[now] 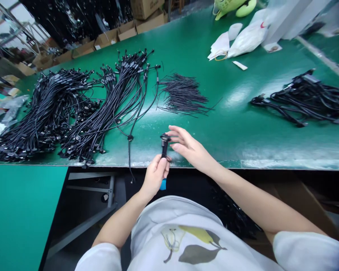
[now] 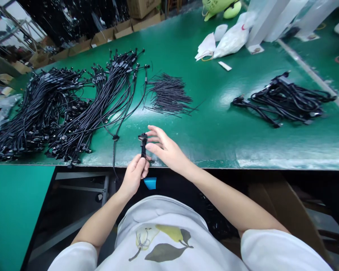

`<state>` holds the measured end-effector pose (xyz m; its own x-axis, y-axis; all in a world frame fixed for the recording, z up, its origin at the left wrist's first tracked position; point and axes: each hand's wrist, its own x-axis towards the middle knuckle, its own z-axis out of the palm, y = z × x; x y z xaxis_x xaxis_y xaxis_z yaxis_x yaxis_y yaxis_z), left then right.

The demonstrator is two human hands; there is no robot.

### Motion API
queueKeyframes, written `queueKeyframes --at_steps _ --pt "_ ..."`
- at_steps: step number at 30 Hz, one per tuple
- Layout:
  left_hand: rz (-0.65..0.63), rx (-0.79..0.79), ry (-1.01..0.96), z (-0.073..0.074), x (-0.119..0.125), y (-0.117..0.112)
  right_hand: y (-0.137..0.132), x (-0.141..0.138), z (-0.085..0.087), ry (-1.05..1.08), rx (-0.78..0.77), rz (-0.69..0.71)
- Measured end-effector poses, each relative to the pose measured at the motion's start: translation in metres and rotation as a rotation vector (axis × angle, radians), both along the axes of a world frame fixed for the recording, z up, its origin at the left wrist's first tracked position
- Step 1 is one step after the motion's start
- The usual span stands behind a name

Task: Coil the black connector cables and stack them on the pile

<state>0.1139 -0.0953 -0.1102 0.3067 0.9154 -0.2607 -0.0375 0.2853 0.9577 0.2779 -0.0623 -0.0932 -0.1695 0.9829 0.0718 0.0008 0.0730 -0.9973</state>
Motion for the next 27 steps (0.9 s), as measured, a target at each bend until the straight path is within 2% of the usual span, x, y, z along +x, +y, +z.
queueKeyframes --at_steps 3,5,12,18,22,24,25,27 --pt "-0.100 0.138 0.196 0.001 0.001 -0.002 -0.002 -0.008 0.004 0.079 -0.139 -0.014" --pt "-0.132 0.162 0.222 0.002 0.002 -0.004 -0.002 -0.012 0.005 0.128 -0.195 -0.055" --pt "-0.111 0.010 0.068 -0.004 0.013 -0.010 0.002 -0.019 -0.007 0.255 -0.208 -0.080" --pt "-0.192 -0.116 -0.079 -0.003 0.015 -0.010 0.013 -0.010 -0.015 0.339 -0.185 -0.150" --pt "-0.077 -0.118 -0.120 -0.003 0.013 -0.008 0.007 -0.004 -0.015 0.410 -0.222 -0.073" --pt "-0.010 -0.074 -0.133 -0.004 0.015 -0.004 -0.004 -0.006 -0.015 0.377 -0.229 -0.018" --pt "-0.003 -0.044 -0.108 -0.004 0.017 -0.002 -0.009 -0.007 -0.015 0.331 -0.236 0.012" --pt "-0.091 0.026 0.003 0.000 0.019 0.003 -0.019 -0.006 -0.015 0.191 -0.271 0.072"
